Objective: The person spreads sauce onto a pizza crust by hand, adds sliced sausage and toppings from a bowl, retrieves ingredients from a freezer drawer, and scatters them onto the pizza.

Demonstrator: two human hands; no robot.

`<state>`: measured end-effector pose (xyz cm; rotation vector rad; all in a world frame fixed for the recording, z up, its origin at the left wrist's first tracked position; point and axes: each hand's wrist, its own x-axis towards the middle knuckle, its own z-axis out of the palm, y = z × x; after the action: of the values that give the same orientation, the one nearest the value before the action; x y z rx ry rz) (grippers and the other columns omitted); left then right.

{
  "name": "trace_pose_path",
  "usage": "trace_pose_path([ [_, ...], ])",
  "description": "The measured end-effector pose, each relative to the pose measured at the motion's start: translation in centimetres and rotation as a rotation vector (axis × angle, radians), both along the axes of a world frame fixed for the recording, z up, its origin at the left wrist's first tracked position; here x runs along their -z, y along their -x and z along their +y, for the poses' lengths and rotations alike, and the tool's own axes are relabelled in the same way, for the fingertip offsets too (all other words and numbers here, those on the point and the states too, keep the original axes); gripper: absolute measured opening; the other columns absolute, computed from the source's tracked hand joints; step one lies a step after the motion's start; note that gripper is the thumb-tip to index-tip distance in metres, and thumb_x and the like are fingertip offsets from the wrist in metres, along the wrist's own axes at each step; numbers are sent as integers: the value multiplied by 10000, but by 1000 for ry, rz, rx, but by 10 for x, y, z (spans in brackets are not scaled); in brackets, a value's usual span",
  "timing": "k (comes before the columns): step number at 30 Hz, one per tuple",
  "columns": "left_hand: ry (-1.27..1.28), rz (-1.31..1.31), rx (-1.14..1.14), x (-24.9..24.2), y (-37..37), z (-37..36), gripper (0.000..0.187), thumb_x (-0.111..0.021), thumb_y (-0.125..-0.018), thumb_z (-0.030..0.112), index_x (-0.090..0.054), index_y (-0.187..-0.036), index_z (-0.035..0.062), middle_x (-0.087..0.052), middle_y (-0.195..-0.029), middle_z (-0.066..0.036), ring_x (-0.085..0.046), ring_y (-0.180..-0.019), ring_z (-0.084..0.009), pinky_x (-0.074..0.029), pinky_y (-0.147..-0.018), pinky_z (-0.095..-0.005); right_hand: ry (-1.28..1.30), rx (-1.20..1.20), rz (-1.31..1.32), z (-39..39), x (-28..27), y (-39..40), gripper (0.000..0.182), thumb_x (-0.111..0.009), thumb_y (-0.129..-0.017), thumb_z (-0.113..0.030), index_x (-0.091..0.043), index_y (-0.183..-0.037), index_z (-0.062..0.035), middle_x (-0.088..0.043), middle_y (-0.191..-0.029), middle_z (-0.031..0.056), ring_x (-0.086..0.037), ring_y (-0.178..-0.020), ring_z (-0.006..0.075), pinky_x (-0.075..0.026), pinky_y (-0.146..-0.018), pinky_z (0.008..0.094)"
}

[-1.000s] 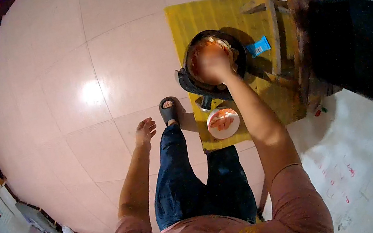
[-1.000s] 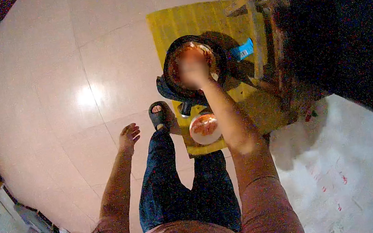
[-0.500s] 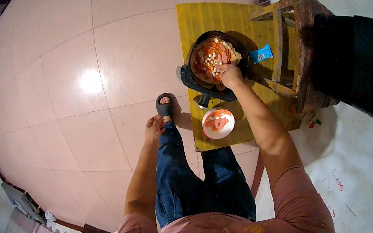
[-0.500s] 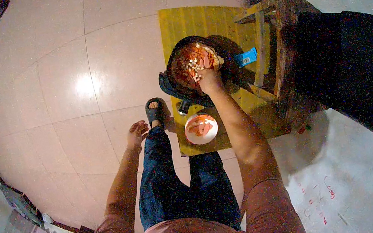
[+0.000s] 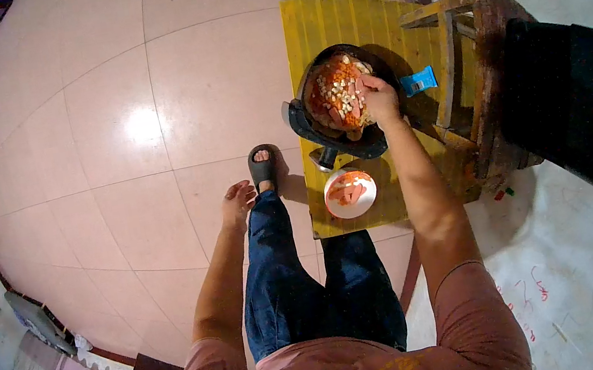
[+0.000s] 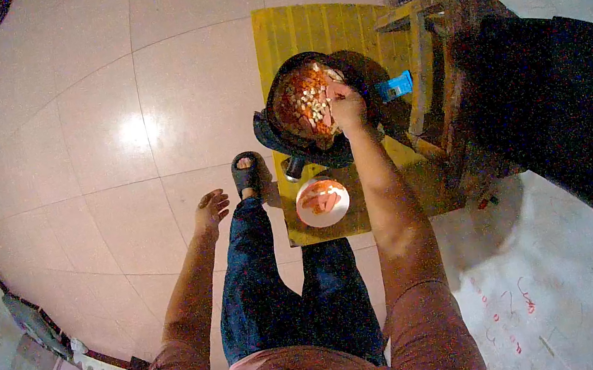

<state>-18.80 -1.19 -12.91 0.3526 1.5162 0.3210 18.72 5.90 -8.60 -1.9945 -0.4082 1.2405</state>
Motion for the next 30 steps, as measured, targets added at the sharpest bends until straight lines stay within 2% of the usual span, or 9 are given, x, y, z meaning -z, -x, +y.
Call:
trace_pose_path([
  [7, -5, -30, -14, -1, -3, 5, 281, -548, -830, 270, -529, -1056, 103, -590, -977, -50, -548, -880, -166, -423, -746, -307, 104, -172, -224, -3, 9, -8, 399, -464, -753, 96, -551, -1124, -22, -582, -1032, 109, -558, -878, 176, -442, -765, 263],
  [10, -5, -6, 3, 5, 0, 4, 293, -555, -825, 279, -528, -1057, 101, -588, -980, -51, -549, -875, -162, -424, -741, -308, 40, -265, -401, -13, 23, -11, 385, -534, -737, -27, -587, -1102, -140, -626, -905, 164, -613, -755, 255, -476, -668, 325],
  [16, -11, 23, 35, 1, -3, 4, 299, -550, -825, 285, -530, -1058, 98, -592, -977, -51, -550, -881, -160, -422, -742, -307, 263, -531, -547, -5, -14, 9, 275, -491, -807, -94, -607, -1050, -149, -611, -890, 171, -600, -806, 294, -461, -704, 326],
  [20, -13, -1, 42, -1, -1, 0, 324, -547, -824, 295, -520, -1076, 93, -596, -960, -53, -554, -882, -166, -423, -741, -305, -22, -405, -624, -19, -13, 16, 261, -523, -794, -141, -594, -1045, -154, -611, -895, 181, -592, -801, 342, -474, -709, 389],
  [21, -10, -14, 44, 1, -1, -2, 327, -553, -822, 292, -519, -1077, 90, -596, -957, -54, -557, -874, -166, -428, -727, -301, 241, -427, -666, -10, -62, 27, 247, -538, -818, -167, -592, -1057, -135, -623, -890, 142, -603, -791, 283, -465, -689, 334],
  [24, -214, -92, 290, 72, 26, -43, 345, -578, -810, 307, -520, -1070, 89, -574, -966, -36, -544, -847, -163, -435, -708, -297, -98, -304, -713, -72, -46, 26, 258, -560, -813, -143, -579, -1066, -97, -627, -861, 106, -608, -760, 215, -460, -673, 282],
  [26, -215, -159, 398, 71, 21, -53, 349, -602, -798, 291, -519, -1070, 87, -558, -987, -30, -539, -847, -166, -440, -715, -296, -112, -195, -472, -105, -75, 46, 244, -566, -814, -122, -576, -1052, -67, -620, -849, 64, -586, -752, 141, -451, -674, 248],
  [28, -13, -224, 370, 4, -29, -44, 351, -632, -784, 239, -516, -1076, 84, -547, -1017, -37, -543, -868, -173, -448, -736, -294, -108, -75, -261, -142, -79, 67, 234, -566, -820, -156, -583, -1036, -68, -614, -801, 42, -568, -723, 113, -449, -677, 241],
  [30, -150, -314, 553, 30, -43, -71, 391, -655, -763, 170, -492, -1109, 88, -542, -1029, -48, -541, -876, -169, -448, -745, -280, 72, -178, -243, -177, -75, 83, 247, -568, -817, -182, -585, -1029, -54, -621, -827, 65, -582, -740, 124, -458, -688, 252],
])
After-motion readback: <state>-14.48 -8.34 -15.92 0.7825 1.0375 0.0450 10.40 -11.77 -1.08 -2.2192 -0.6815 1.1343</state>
